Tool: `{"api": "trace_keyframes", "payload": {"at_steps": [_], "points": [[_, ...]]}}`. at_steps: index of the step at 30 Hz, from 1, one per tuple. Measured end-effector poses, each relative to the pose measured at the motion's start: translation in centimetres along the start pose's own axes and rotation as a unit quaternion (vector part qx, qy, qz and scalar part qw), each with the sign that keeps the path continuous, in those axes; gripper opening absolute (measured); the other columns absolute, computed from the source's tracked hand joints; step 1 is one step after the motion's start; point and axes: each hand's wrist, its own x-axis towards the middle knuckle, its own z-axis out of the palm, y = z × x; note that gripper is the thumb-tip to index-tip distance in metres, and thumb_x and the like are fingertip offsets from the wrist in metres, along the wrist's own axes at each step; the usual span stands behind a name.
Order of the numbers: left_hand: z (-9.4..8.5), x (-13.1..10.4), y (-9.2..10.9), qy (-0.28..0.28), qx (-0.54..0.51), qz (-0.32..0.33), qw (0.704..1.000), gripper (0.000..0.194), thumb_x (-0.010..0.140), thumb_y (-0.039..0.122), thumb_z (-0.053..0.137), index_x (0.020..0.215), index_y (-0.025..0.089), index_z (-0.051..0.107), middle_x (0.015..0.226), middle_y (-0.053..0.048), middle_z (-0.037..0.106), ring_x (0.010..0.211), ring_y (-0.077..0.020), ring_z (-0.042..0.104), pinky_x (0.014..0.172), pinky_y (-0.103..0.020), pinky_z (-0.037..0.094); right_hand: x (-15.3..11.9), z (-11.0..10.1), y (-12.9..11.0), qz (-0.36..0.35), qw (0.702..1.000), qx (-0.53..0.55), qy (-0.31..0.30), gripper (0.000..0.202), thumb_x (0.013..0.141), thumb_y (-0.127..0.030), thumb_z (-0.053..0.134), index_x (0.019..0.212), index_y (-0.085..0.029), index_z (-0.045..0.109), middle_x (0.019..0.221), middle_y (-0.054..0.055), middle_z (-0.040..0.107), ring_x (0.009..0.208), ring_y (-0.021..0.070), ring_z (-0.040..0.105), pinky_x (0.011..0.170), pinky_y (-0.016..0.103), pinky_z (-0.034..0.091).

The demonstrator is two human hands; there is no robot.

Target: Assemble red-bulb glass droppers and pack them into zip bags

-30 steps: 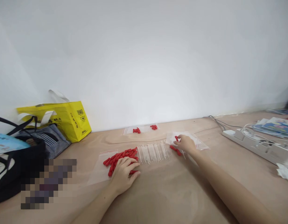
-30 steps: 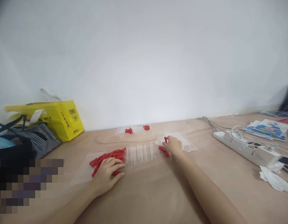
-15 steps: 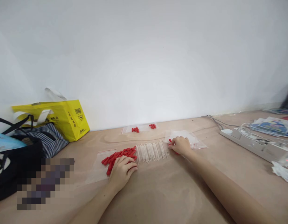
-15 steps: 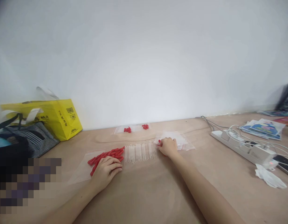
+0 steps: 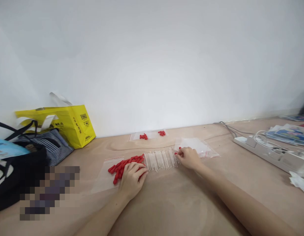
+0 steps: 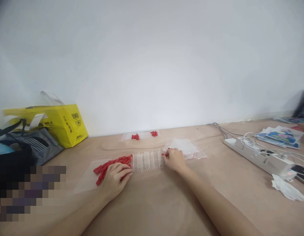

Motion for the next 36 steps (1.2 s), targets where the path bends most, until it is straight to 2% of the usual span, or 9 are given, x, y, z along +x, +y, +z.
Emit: {"api": "trace_keyframes", "payload": {"at_steps": [6,9,12,15,21,25,29,33,36], "points": [[0.4,2.7,0.3,-0.067,0.029,-0.072,0.995,0.013,0.077,0.022,0.052,0.068,0.023,0.062,0.078,0.0,0.064,0.08,-0.0208,0.054,0.07,-0.037,0.035,-3.4,1.4,-0.6,-0.141,0.984,0.111,0.019,0.014,0.081,-0.025,0.043,0.079,-0.018,0.055,0.08,0.004,0.062,0.079,0.0189,0.054,0.072,0.031,0.035],[1.6,4.1,0.9,-0.077,0.031,-0.094,0.992,0.009,0.075,0.028,0.055,0.072,0.022,0.061,0.081,-0.003,0.064,0.081,-0.0232,0.054,0.069,-0.038,0.036,-4.1,1.9,-0.6,-0.171,0.977,0.117,0.053,0.019,0.082,-0.022,0.043,0.098,-0.019,0.053,0.084,0.005,0.061,0.082,0.0197,0.053,0.076,0.034,0.036],[2.9,4.9,1.5,-0.087,0.016,-0.083,0.993,0.029,0.066,0.044,0.063,0.086,0.023,0.061,0.093,-0.006,0.063,0.089,-0.0264,0.054,0.076,-0.043,0.035,-4.4,2.1,-0.8,-0.193,0.974,0.096,0.073,0.032,0.082,-0.018,0.039,0.113,-0.023,0.048,0.09,0.006,0.06,0.088,0.0206,0.051,0.081,0.038,0.034],[3.8,5.2,1.7,-0.103,-0.004,-0.05,0.993,0.049,0.059,0.053,0.065,0.098,0.025,0.06,0.105,-0.007,0.06,0.096,-0.0275,0.053,0.085,-0.048,0.031,-4.5,2.2,-0.9,-0.198,0.974,0.09,0.067,0.032,0.083,-0.017,0.038,0.111,-0.025,0.05,0.091,0.006,0.06,0.089,0.0205,0.05,0.085,0.04,0.032],[4.2,5.0,1.8,-0.121,-0.03,0.001,0.992,0.022,0.073,0.037,0.058,0.094,0.03,0.062,0.102,-0.003,0.064,0.097,-0.0236,0.055,0.092,-0.051,0.025,-4.6,2.3,-0.9,-0.182,0.976,0.105,0.055,0.029,0.083,-0.019,0.038,0.108,-0.024,0.052,0.091,0.006,0.061,0.088,0.0206,0.05,0.086,0.041,0.03],[4.0,4.8,2.2,-0.117,-0.046,0.024,0.992,0.017,0.076,0.031,0.056,0.092,0.028,0.063,0.099,-0.002,0.065,0.092,-0.0202,0.058,0.093,-0.045,0.026,-4.5,2.3,-0.9,-0.173,0.976,0.116,0.056,0.027,0.082,-0.02,0.039,0.106,-0.024,0.052,0.091,0.005,0.061,0.089,0.0206,0.05,0.086,0.041,0.03],[4.0,5.1,2.7,-0.123,-0.021,-0.043,0.991,0.017,0.075,0.036,0.056,0.086,0.025,0.061,0.092,0.0,0.065,0.089,-0.0194,0.056,0.09,-0.04,0.03,-4.4,2.4,-0.8,-0.159,0.975,0.145,0.058,0.02,0.081,-0.022,0.042,0.097,-0.021,0.053,0.083,0.005,0.06,0.083,0.0203,0.051,0.082,0.04,0.032],[4.9,5.9,3.1,-0.108,0.029,-0.133,0.985,0.017,0.078,0.032,0.049,0.082,0.019,0.06,0.092,-0.007,0.061,0.09,-0.0247,0.052,0.08,-0.041,0.034,-4.4,2.1,-0.8,-0.151,0.965,0.204,0.063,0.008,0.076,-0.021,0.047,0.083,-0.019,0.051,0.079,0.003,0.058,0.077,0.018,0.052,0.078,0.036,0.035],[5.7,6.6,3.5,-0.112,0.056,-0.179,0.976,0.018,0.076,0.031,0.049,0.081,0.018,0.061,0.095,-0.009,0.059,0.092,-0.0265,0.049,0.08,-0.043,0.033,-4.7,1.5,-1.0,-0.167,0.957,0.237,0.034,0.005,0.072,-0.02,0.051,0.076,-0.019,0.051,0.077,0.001,0.057,0.075,0.016,0.051,0.077,0.034,0.035]]}}
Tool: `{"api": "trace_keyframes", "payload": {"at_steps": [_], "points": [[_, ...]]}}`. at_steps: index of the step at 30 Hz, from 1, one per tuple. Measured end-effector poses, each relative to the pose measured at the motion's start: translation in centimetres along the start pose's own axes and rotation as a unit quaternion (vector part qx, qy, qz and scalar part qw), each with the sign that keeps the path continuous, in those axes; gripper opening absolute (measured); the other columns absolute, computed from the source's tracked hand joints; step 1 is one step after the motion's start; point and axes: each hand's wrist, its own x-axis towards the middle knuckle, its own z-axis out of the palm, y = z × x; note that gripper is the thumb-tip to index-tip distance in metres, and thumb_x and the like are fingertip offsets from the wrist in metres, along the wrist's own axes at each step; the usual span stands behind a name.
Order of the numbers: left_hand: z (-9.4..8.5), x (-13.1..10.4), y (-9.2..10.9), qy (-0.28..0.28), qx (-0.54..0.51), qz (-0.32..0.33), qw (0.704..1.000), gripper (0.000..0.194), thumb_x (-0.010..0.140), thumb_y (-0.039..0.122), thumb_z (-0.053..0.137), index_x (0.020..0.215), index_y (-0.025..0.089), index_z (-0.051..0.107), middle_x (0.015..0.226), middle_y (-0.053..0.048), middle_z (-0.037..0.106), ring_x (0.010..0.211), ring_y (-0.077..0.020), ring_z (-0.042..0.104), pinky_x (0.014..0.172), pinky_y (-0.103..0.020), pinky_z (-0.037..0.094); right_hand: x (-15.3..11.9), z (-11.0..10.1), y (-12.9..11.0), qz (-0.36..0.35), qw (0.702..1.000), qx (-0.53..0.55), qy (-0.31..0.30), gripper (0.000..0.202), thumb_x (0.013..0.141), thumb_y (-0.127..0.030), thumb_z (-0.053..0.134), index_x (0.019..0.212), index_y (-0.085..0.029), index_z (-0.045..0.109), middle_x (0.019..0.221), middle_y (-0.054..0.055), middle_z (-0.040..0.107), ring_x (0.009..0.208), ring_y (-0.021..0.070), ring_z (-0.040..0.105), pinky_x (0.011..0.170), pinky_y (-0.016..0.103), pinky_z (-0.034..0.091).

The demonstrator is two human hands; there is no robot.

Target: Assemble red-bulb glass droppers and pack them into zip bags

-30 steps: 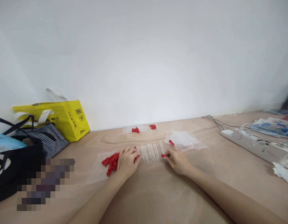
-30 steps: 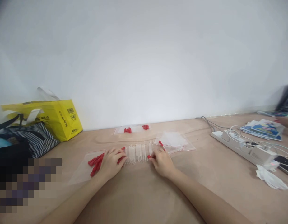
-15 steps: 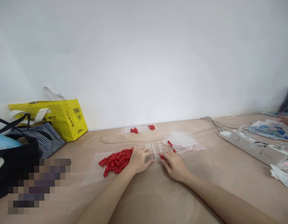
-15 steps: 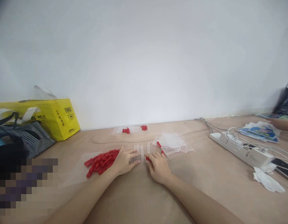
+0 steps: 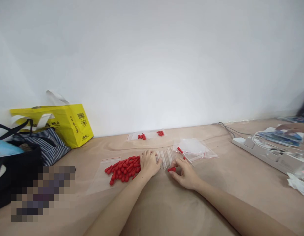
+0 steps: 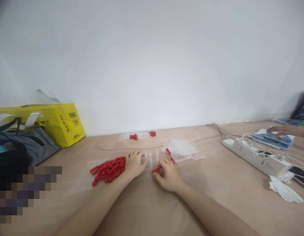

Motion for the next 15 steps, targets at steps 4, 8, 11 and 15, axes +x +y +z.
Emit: {"api": "trace_keyframes", "payload": {"at_steps": [4,8,11,15], "points": [[0.2,0.6,1.0,-0.017,0.025,-0.045,0.999,0.021,0.071,0.035,0.052,0.078,0.018,0.064,0.099,-0.011,0.057,0.098,-0.0287,0.045,0.082,-0.044,0.029,-0.1,-0.4,-0.5,-0.032,0.998,0.004,-0.061,0.004,0.068,-0.018,0.056,0.071,-0.02,0.054,0.071,-0.001,0.058,0.075,0.0155,0.05,0.075,0.031,0.035],[0.0,1.1,2.0,-0.038,0.045,-0.073,0.996,0.025,0.069,0.035,0.051,0.073,0.017,0.067,0.099,-0.014,0.058,0.1,-0.0309,0.044,0.083,-0.047,0.028,0.0,-0.2,-0.4,-0.067,0.994,-0.023,-0.078,0.003,0.068,-0.02,0.059,0.069,-0.021,0.056,0.069,-0.002,0.058,0.074,0.0152,0.048,0.073,0.03,0.033],[0.0,1.5,2.2,-0.047,0.045,-0.091,0.994,0.026,0.067,0.034,0.051,0.073,0.014,0.068,0.096,-0.017,0.06,0.097,-0.0326,0.046,0.079,-0.048,0.03,0.1,-0.1,-0.2,-0.069,0.995,-0.029,-0.07,0.007,0.069,-0.021,0.06,0.075,-0.021,0.058,0.072,-0.002,0.06,0.074,0.0153,0.047,0.072,0.03,0.032],[-0.3,1.8,2.0,-0.042,0.03,-0.101,0.994,0.022,0.067,0.029,0.052,0.07,0.014,0.067,0.093,-0.016,0.061,0.093,-0.0332,0.049,0.076,-0.047,0.032,0.1,0.1,-0.1,-0.07,0.994,-0.048,-0.072,0.01,0.071,-0.024,0.059,0.081,-0.022,0.06,0.074,0.0,0.06,0.075,0.0161,0.047,0.071,0.03,0.032]]}}
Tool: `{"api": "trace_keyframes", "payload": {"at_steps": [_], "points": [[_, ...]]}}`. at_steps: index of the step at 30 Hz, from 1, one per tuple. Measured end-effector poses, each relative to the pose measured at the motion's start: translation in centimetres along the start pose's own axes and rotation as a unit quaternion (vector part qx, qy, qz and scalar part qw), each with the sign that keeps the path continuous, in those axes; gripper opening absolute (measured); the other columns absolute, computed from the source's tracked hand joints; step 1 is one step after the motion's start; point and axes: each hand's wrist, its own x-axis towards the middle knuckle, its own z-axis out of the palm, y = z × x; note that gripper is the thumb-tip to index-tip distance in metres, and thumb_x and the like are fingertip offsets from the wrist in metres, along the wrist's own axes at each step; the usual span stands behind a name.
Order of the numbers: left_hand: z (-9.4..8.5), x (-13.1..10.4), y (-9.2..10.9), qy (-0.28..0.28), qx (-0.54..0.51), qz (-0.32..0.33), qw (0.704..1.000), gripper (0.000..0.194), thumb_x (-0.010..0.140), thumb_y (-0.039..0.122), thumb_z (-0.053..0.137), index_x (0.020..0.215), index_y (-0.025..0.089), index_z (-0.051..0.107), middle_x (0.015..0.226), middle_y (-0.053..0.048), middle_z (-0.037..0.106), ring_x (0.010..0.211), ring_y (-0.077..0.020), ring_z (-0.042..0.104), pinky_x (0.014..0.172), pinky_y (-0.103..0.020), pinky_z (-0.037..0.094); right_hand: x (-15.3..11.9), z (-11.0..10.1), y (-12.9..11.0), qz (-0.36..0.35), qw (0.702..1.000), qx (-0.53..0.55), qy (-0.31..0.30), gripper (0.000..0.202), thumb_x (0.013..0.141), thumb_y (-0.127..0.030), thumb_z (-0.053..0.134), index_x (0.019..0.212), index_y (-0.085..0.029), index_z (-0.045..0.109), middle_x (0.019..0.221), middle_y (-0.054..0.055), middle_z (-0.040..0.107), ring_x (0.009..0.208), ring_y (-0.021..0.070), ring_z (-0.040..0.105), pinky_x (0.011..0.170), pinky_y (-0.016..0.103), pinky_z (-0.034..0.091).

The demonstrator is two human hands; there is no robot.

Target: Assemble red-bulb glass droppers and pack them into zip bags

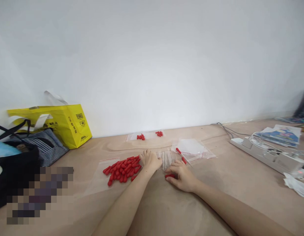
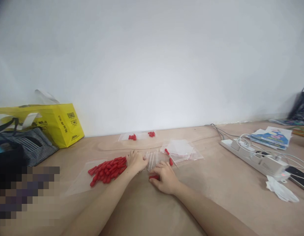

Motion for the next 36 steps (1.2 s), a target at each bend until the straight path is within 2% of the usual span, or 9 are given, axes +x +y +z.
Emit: {"api": "trace_keyframes", "payload": {"at_steps": [5,9,11,13,16,21,25,30,36], "points": [[-2.2,-1.0,-1.4,0.033,-0.042,0.063,0.997,0.018,0.075,0.027,0.049,0.069,0.017,0.064,0.102,-0.011,0.06,0.098,-0.0278,0.049,0.078,-0.041,0.033,0.1,0.1,0.0,0.007,1.0,-0.024,-0.016,0.009,0.075,-0.028,0.055,0.076,-0.024,0.063,0.073,0.001,0.058,0.075,0.0161,0.047,0.07,0.03,0.031],[-3.7,-4.1,-4.6,0.035,-0.075,0.175,0.981,0.015,0.081,0.025,0.047,0.072,0.02,0.059,0.075,0.002,0.065,0.074,-0.0152,0.056,0.082,-0.034,0.03,0.0,0.1,0.0,0.039,0.999,-0.028,-0.006,0.01,0.074,-0.031,0.057,0.074,-0.023,0.063,0.071,0.001,0.058,0.076,0.0164,0.048,0.07,0.03,0.032],[-3.5,-5.9,-6.5,0.093,-0.117,0.268,0.952,0.016,0.083,0.022,0.046,0.074,0.02,0.058,0.068,0.003,0.065,0.064,-0.0134,0.055,0.077,-0.033,0.029,0.0,0.1,0.1,0.048,0.998,-0.032,0.004,0.01,0.075,-0.03,0.056,0.073,-0.022,0.061,0.072,0.001,0.059,0.078,0.0171,0.049,0.071,0.031,0.032],[-3.0,-7.1,-8.0,0.14,-0.14,0.312,0.929,0.016,0.085,0.022,0.044,0.083,0.021,0.059,0.068,0.003,0.066,0.062,-0.0131,0.055,0.076,-0.034,0.027,0.0,0.3,0.0,0.048,0.998,-0.019,0.023,0.01,0.077,-0.029,0.053,0.074,-0.021,0.059,0.075,0.001,0.059,0.079,0.0172,0.05,0.072,0.032,0.033],[-2.2,-7.8,-8.9,0.163,-0.152,0.32,0.921,0.018,0.087,0.022,0.042,0.085,0.022,0.06,0.073,0.002,0.066,0.066,-0.0137,0.056,0.078,-0.036,0.025,0.5,0.9,-0.3,0.032,0.997,0.051,0.05,0.01,0.081,-0.025,0.049,0.076,-0.019,0.056,0.077,0.002,0.059,0.075,0.0152,0.052,0.069,0.029,0.036],[-1.6,-7.6,-8.6,0.161,-0.148,0.314,0.924,0.02,0.087,0.019,0.041,0.086,0.023,0.061,0.073,0.002,0.066,0.068,-0.0143,0.056,0.079,-0.037,0.025,1.4,2.0,-1.0,-0.009,0.989,0.14,0.055,0.01,0.081,-0.023,0.048,0.081,-0.018,0.057,0.078,0.003,0.058,0.071,0.0136,0.053,0.065,0.026,0.04],[-1.5,-7.6,-8.6,0.162,-0.14,0.311,0.926,0.019,0.086,0.018,0.043,0.087,0.023,0.061,0.073,0.002,0.065,0.068,-0.0147,0.056,0.079,-0.038,0.025,1.4,2.3,-1.1,-0.044,0.991,0.123,0.04,0.014,0.082,-0.021,0.047,0.089,-0.019,0.059,0.083,0.004,0.059,0.078,0.0145,0.054,0.071,0.028,0.04],[-1.5,-7.6,-8.6,0.165,-0.138,0.312,0.925,0.02,0.087,0.02,0.041,0.086,0.023,0.061,0.07,0.002,0.065,0.067,-0.0144,0.056,0.08,-0.038,0.025,1.2,2.1,-1.4,-0.045,0.996,0.064,0.032,0.012,0.08,-0.023,0.052,0.087,-0.022,0.061,0.083,0.003,0.06,0.079,0.0149,0.054,0.073,0.03,0.036],[-1.5,-7.8,-8.5,0.182,-0.125,0.32,0.921,0.025,0.089,0.02,0.037,0.085,0.022,0.061,0.067,0.002,0.064,0.063,-0.0121,0.055,0.086,-0.039,0.024,1.2,2.0,-1.9,-0.053,0.994,0.086,0.029,0.013,0.081,-0.023,0.05,0.089,-0.021,0.061,0.085,0.002,0.062,0.078,0.0138,0.055,0.073,0.029,0.035]]}}
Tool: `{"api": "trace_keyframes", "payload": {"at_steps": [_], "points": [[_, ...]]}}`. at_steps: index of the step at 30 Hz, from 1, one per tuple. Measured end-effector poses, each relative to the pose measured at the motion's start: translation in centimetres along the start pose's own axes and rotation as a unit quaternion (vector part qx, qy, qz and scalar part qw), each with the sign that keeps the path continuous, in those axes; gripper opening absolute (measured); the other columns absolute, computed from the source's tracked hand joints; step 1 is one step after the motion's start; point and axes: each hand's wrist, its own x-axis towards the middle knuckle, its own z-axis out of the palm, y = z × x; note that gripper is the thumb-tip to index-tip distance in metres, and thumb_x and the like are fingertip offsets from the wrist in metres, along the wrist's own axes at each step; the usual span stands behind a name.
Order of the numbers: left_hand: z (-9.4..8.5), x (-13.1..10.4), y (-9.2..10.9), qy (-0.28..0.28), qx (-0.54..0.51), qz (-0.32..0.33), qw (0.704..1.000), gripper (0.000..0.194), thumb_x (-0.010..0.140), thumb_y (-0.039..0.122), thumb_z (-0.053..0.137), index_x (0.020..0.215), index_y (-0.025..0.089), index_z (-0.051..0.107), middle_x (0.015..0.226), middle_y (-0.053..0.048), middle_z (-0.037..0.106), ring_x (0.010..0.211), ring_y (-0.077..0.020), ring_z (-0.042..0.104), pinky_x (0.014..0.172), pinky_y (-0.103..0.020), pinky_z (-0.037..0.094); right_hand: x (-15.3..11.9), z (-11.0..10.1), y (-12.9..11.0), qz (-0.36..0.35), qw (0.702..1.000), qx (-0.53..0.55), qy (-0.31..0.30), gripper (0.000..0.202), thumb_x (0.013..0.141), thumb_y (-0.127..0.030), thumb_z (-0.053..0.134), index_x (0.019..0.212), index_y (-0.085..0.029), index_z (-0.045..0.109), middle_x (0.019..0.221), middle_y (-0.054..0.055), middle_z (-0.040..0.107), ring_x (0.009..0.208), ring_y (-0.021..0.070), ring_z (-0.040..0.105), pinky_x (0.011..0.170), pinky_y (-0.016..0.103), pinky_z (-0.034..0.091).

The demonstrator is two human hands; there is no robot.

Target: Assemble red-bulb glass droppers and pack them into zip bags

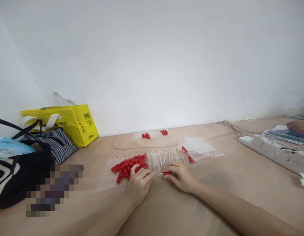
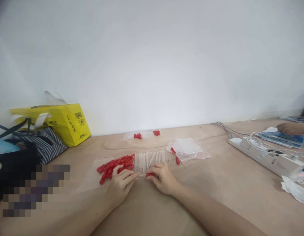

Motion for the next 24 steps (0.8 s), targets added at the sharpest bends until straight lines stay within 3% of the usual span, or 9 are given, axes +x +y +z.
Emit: {"api": "trace_keyframes", "payload": {"at_steps": [7,16,24], "points": [[0.02,-0.14,0.04,0.01,0.013,0.047,0.999,0.027,0.088,0.013,0.034,0.089,0.021,0.06,0.066,0.002,0.062,0.059,-0.0099,0.053,0.086,-0.038,0.025,-0.13,-0.03,-0.17,-0.017,1.0,0.011,-0.006,0.014,0.084,-0.023,0.046,0.085,-0.019,0.059,0.081,0.003,0.063,0.076,0.0138,0.055,0.074,0.03,0.036],[-0.15,0.01,0.54,-0.001,0.015,0.067,0.998,0.029,0.089,0.013,0.031,0.089,0.019,0.059,0.063,0.001,0.06,0.057,-0.01,0.05,0.078,-0.035,0.026,-0.41,0.39,0.28,-0.045,0.998,0.031,0.027,0.014,0.083,-0.027,0.048,0.08,-0.018,0.06,0.077,0.003,0.062,0.074,0.0135,0.054,0.07,0.027,0.04],[-0.01,-0.07,0.65,-0.002,0.028,0.086,0.996,0.027,0.087,0.01,0.034,0.082,0.017,0.059,0.06,0.001,0.057,0.054,-0.0102,0.047,0.075,-0.035,0.027,-0.56,0.44,0.47,-0.084,0.996,0.0,0.02,0.014,0.082,-0.028,0.049,0.082,-0.018,0.059,0.076,0.005,0.061,0.071,0.0144,0.054,0.066,0.027,0.041]]}}
